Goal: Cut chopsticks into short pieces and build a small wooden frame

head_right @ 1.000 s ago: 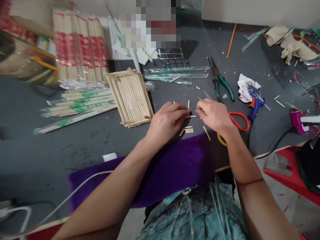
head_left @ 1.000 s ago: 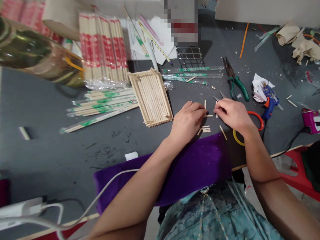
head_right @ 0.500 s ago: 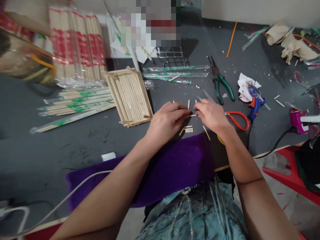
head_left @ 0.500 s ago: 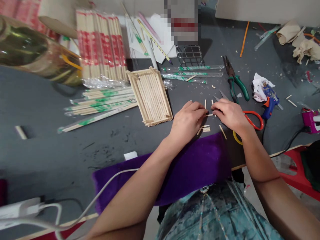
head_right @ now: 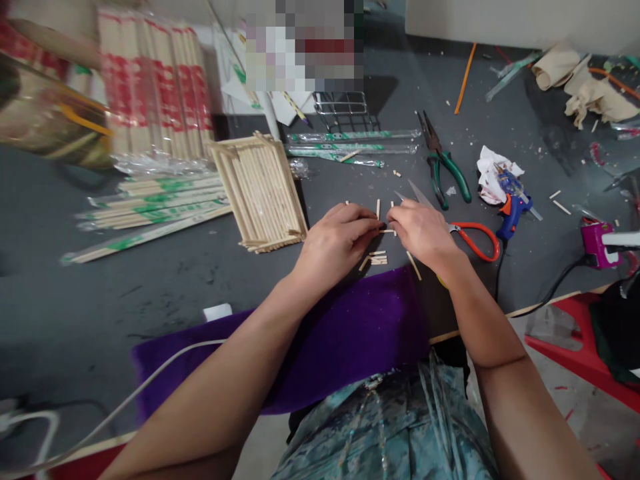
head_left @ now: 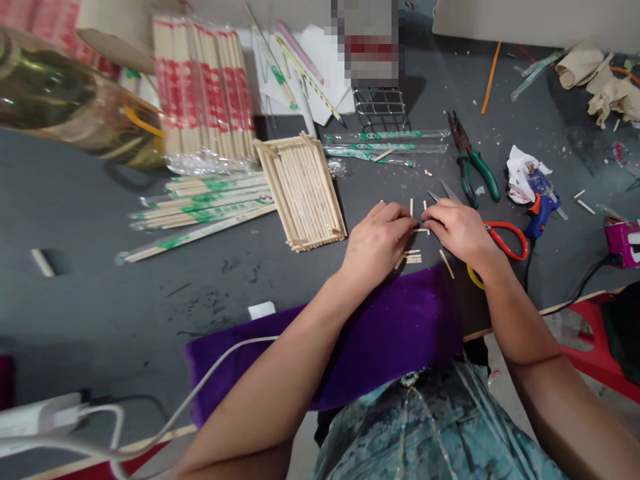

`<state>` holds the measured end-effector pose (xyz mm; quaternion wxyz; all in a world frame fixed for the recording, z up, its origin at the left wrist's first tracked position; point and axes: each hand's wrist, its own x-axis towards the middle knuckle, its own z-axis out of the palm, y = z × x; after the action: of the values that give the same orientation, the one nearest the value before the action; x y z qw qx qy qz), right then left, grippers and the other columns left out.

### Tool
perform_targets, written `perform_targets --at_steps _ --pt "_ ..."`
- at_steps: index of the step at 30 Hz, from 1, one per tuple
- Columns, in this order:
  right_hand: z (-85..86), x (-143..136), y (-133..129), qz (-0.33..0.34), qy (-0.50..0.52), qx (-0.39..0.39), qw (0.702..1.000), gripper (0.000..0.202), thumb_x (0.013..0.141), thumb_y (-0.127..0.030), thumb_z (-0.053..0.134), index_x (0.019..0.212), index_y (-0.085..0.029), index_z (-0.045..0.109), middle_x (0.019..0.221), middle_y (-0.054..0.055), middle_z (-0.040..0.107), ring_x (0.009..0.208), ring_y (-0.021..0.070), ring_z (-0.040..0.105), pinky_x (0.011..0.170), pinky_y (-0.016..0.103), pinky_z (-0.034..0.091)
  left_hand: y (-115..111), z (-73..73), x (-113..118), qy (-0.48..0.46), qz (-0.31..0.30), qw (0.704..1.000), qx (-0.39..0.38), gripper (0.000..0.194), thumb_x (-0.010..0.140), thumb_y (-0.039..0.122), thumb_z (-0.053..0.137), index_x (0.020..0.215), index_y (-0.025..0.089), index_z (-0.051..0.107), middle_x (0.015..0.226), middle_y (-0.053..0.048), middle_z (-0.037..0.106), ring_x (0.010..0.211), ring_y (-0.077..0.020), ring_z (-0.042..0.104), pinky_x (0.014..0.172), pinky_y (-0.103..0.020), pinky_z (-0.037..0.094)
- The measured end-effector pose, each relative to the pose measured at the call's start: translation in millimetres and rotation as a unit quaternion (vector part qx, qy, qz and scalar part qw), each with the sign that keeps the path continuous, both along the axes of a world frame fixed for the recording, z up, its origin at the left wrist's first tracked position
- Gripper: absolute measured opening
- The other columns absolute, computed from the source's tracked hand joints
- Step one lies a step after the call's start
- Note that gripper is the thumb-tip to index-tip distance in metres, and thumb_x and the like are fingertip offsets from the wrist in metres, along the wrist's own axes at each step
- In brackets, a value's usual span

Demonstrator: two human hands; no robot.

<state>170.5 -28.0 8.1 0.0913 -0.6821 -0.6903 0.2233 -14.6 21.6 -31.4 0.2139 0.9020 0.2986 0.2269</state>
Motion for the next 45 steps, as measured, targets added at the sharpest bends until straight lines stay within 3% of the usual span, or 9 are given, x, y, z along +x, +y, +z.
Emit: perform_targets --at_steps 30,45 --pt "-2.1 1 -1 0.001 -0.001 0.007 1.0 0.021 0.098 -0.018 0.054 0.102 -0.021 0.074 0.102 0.007 0.069 0.095 0.0214 0.063 0.078 0.031 0.041 -1 4.1 -1 0.003 -0.015 1.0 -0.007 0.028 0.102 0.023 0.048 0.096 0.018 0.075 0.094 -0.009 0.069 0.088 -0.023 0.06 0.083 -0.039 0.052" --pt "7.8 4 -3 0.01 0.016 0.013 1.0 0.017 0.098 -0.02 0.057 0.094 -0.022 0.073 0.097 0.005 0.067 0.092 0.0199 0.062 0.075 0.03 0.039 4 6.1 -5 -0.008 -0.007 0.999 -0.038 0.026 0.099 0.017 0.05 0.101 0.017 0.075 0.094 -0.009 0.071 0.088 -0.0225 0.062 0.082 -0.038 0.052"
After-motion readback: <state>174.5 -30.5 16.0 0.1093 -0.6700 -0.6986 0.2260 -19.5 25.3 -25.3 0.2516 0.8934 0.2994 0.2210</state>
